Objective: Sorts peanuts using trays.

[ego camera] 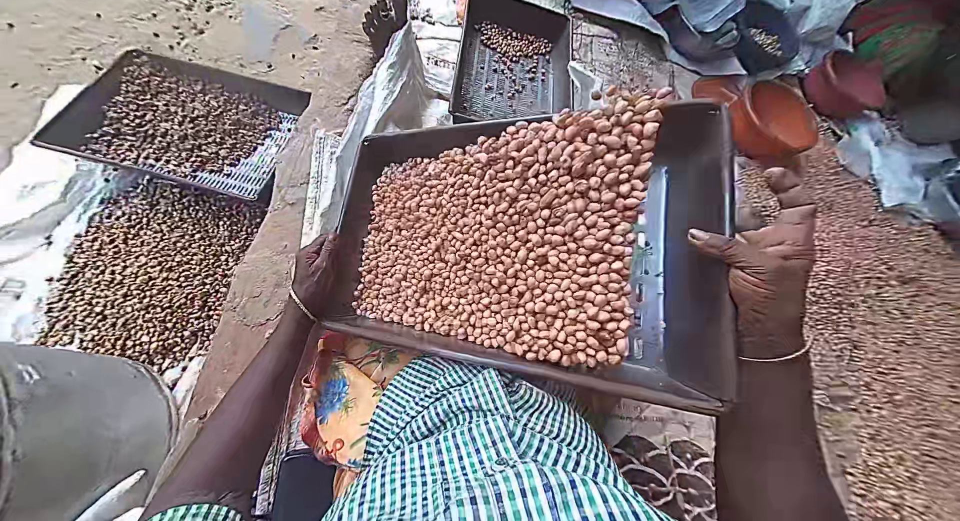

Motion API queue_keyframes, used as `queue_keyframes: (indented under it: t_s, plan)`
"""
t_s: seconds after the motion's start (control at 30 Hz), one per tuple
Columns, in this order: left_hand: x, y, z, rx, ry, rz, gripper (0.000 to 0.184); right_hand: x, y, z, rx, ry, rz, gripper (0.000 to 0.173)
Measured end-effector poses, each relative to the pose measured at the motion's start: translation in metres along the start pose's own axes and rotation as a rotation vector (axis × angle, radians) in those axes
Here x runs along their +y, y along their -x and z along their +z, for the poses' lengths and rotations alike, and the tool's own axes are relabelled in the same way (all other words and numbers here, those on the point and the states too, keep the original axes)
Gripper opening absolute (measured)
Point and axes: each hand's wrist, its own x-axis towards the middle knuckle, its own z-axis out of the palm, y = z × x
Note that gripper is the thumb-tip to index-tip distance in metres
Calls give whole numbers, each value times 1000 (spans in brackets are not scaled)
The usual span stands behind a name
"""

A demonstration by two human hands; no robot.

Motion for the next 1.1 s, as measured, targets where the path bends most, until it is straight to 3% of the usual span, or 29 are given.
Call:
queue_keyframes:
  t_s: [0.07,0.13,0.2,0.33,0.4,0.5,0.57,0.77,0.83,0.9,0.97,1.1]
  plan:
    - [15,6,1,-35,-33,47,39,63,1,-17,38,14,89,71]
    - [22,2,-6,-65,-70,108,37,92,6,-16,79,27,158,74]
    - [12,-3,-11,-66,-35,129,34,77,14,-14,44,41,109,72]
    - [-18,-10,-9,-36,170,135,28,-13,29,5,26,6,-49,70]
    - [-10,-8,-10,-39,125,156,28,10,34,4,79,18,-17,66]
    - [20,-8,-10,-131,-55,161,31,100,41,-14,153,45,80,65]
    - [32,-8,-11,-179,-169,160,35,128,47,-17,148,94,137,66]
    - [55,8,-20,-234,-425,200,37,123,72,-21,107,239,90,57]
    - [52,21,-30,-157,-406,188,37,129,77,-20,92,369,147,54]
    - [56,33,-31,-89,-400,256,31,120,65,-18,25,638,196,49]
    - [64,39,-25,-94,-464,294,25,104,48,-4,-49,758,69,40]
    - [77,45,-13,-125,-687,285,21,63,25,99,-416,457,-190,30]
